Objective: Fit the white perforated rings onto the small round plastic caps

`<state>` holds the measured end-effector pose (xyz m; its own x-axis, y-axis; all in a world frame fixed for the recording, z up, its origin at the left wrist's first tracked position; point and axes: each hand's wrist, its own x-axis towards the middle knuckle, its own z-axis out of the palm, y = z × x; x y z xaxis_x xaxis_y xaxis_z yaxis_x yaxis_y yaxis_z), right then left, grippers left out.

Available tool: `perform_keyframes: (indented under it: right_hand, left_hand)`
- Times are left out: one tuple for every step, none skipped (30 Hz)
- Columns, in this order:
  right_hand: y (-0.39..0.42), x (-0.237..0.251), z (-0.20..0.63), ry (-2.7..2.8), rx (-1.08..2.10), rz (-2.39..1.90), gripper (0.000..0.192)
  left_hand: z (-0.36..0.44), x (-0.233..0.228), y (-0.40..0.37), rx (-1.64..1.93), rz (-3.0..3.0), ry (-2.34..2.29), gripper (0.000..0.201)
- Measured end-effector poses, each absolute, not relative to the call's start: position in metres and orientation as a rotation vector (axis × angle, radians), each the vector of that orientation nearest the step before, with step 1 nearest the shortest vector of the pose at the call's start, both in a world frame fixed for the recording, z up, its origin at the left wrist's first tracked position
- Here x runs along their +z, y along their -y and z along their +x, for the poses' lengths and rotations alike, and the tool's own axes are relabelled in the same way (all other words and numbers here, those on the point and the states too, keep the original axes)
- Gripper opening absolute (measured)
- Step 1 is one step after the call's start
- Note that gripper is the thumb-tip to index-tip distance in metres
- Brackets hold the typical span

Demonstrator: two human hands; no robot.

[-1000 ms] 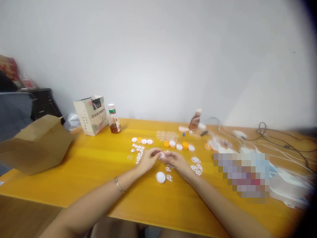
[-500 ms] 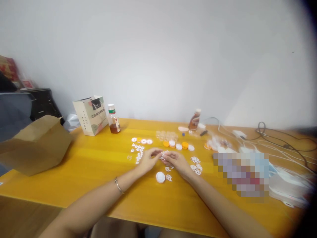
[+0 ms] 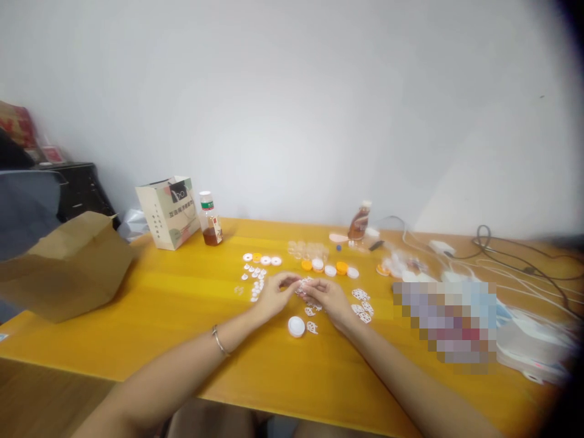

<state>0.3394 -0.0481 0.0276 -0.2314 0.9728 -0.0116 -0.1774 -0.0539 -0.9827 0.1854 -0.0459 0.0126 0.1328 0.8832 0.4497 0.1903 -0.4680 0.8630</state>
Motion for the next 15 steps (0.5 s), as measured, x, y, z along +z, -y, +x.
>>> perform_keyframes:
  right_hand:
    - [0.048, 0.028, 0.34, 1.219, 1.481, -0.974, 0.024]
    - [0.048, 0.027, 0.34, 1.22, 1.476, -0.971, 0.025]
    - [0.048, 0.027, 0.34, 1.221, 1.47, -0.97, 0.026]
    - [0.048, 0.027, 0.34, 1.224, 1.462, -0.97, 0.027]
    - [0.048, 0.027, 0.339, 1.23, 1.453, -0.97, 0.029]
    - [0.047, 0.026, 0.339, 1.241, 1.442, -0.969, 0.03]
    - [0.047, 0.026, 0.339, 1.259, 1.43, -0.969, 0.032]
    - [0.047, 0.026, 0.338, 1.286, 1.418, -0.968, 0.033]
    - [0.047, 0.027, 0.338, 1.328, 1.399, -0.972, 0.034]
    - [0.047, 0.028, 0.338, 1.383, 1.36, -0.985, 0.035]
    - [0.047, 0.029, 0.339, 1.447, 1.294, -1.011, 0.035]
    - [0.048, 0.031, 0.34, 1.52, 1.203, -1.041, 0.035]
    - [0.05, 0.034, 0.342, 1.597, 1.094, -1.072, 0.035]
    - [0.053, 0.037, 0.344, 1.683, 0.988, -1.088, 0.035]
    - [0.056, 0.04, 0.346, 1.794, 0.914, -1.078, 0.038]
  left_hand:
    - [0.185, 0.013, 0.046, 1.377, 1.759, -1.045, 0.021]
    - [0.186, 0.013, 0.046, 1.374, 1.744, -1.047, 0.021]
    - [0.186, 0.012, 0.046, 1.367, 1.722, -1.044, 0.023]
    - [0.186, 0.012, 0.046, 1.356, 1.698, -1.034, 0.024]
    - [0.186, 0.011, 0.045, 1.344, 1.673, -1.025, 0.025]
    - [0.186, 0.01, 0.045, 1.335, 1.652, -1.017, 0.026]
    - [0.187, 0.009, 0.045, 1.331, 1.639, -1.015, 0.027]
    - [0.187, 0.008, 0.044, 1.335, 1.635, -1.02, 0.026]
    - [0.186, 0.008, 0.043, 1.346, 1.639, -1.033, 0.025]
    - [0.186, 0.008, 0.043, 1.364, 1.648, -1.052, 0.023]
    - [0.185, 0.009, 0.042, 1.387, 1.657, -1.073, 0.021]
    - [0.184, 0.01, 0.041, 1.417, 1.662, -1.094, 0.02]
    - [0.182, 0.011, 0.039, 1.454, 1.662, -1.114, 0.019]
    - [0.18, 0.013, 0.038, 1.496, 1.656, -1.129, 0.018]
    - [0.178, 0.015, 0.037, 1.536, 1.647, -1.137, 0.018]
